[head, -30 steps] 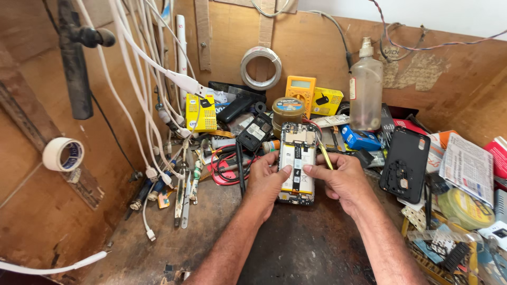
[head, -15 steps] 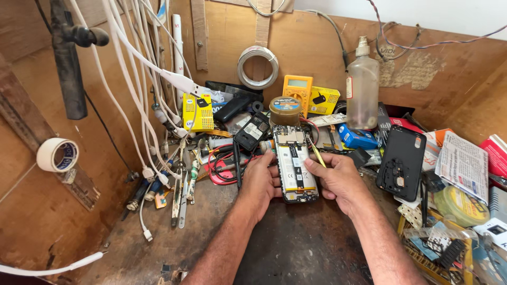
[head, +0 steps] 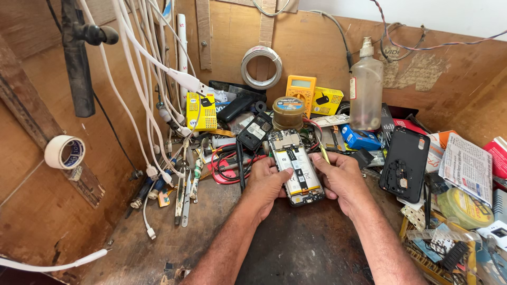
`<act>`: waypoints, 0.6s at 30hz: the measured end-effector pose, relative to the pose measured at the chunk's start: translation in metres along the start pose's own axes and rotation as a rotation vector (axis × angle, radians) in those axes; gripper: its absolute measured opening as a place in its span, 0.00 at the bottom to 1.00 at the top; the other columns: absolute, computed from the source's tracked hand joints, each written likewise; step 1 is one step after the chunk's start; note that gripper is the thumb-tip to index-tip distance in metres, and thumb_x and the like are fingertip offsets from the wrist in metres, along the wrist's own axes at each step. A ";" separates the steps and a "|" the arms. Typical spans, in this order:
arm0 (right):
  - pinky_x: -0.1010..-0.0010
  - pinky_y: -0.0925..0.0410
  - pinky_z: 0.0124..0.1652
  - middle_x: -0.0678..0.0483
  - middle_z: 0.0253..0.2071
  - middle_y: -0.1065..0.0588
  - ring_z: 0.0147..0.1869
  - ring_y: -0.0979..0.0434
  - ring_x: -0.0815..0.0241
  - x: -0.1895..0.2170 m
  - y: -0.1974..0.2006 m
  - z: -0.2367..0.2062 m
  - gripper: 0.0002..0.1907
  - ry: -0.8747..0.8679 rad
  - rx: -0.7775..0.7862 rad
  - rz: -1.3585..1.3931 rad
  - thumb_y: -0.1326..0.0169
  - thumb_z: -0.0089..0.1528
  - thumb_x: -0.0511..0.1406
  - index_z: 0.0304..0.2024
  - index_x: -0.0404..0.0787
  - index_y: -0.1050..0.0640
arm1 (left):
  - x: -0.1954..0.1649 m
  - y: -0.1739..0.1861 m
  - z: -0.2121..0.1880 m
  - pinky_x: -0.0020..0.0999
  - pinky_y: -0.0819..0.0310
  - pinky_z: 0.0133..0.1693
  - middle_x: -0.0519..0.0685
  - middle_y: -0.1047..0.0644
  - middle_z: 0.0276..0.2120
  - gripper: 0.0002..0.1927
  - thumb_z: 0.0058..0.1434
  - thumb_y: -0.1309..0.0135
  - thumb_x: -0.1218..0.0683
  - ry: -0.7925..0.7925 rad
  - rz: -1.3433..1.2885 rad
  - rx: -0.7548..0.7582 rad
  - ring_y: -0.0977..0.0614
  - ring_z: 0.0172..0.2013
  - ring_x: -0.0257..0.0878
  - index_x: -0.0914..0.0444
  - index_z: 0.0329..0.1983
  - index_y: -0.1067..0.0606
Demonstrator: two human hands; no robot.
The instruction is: The person uses a small metal tool to pry and lift the battery and internal components of a disassembled smartphone on a cluttered workbench. They repeatedly adjust the phone's orientation and continue prying at the battery edges and connectors throughout the clip.
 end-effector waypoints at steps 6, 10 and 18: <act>0.78 0.51 0.14 0.60 0.21 0.29 0.15 0.44 0.75 0.007 0.002 -0.006 0.13 -0.033 0.026 -0.018 0.41 0.62 0.34 0.47 0.36 0.18 | -0.001 -0.001 -0.001 0.38 0.14 0.33 0.58 0.17 0.43 0.20 0.63 0.48 0.65 -0.023 -0.070 0.023 0.13 0.38 0.42 0.70 0.59 0.33; 0.79 0.51 0.14 0.58 0.23 0.26 0.16 0.43 0.75 0.008 0.001 -0.007 0.17 -0.042 0.038 -0.029 0.36 0.57 0.32 0.48 0.35 0.18 | -0.006 -0.003 -0.004 0.39 0.12 0.35 0.57 0.17 0.44 0.22 0.62 0.49 0.66 -0.041 -0.155 0.065 0.13 0.40 0.42 0.68 0.61 0.33; 0.79 0.48 0.14 0.51 0.27 0.20 0.17 0.35 0.72 0.000 0.010 0.005 0.16 -0.022 0.042 0.044 0.34 0.54 0.28 0.44 0.31 0.17 | -0.006 -0.007 -0.005 0.39 0.14 0.33 0.57 0.17 0.44 0.24 0.61 0.49 0.67 -0.066 -0.092 0.066 0.14 0.38 0.43 0.66 0.62 0.33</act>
Point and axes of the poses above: each hand's wrist, its own z-axis towards the middle knuckle, its own y-axis out of the back of the hand, x = y × z, the point moved 3 cm from there along z, towards the middle knuckle
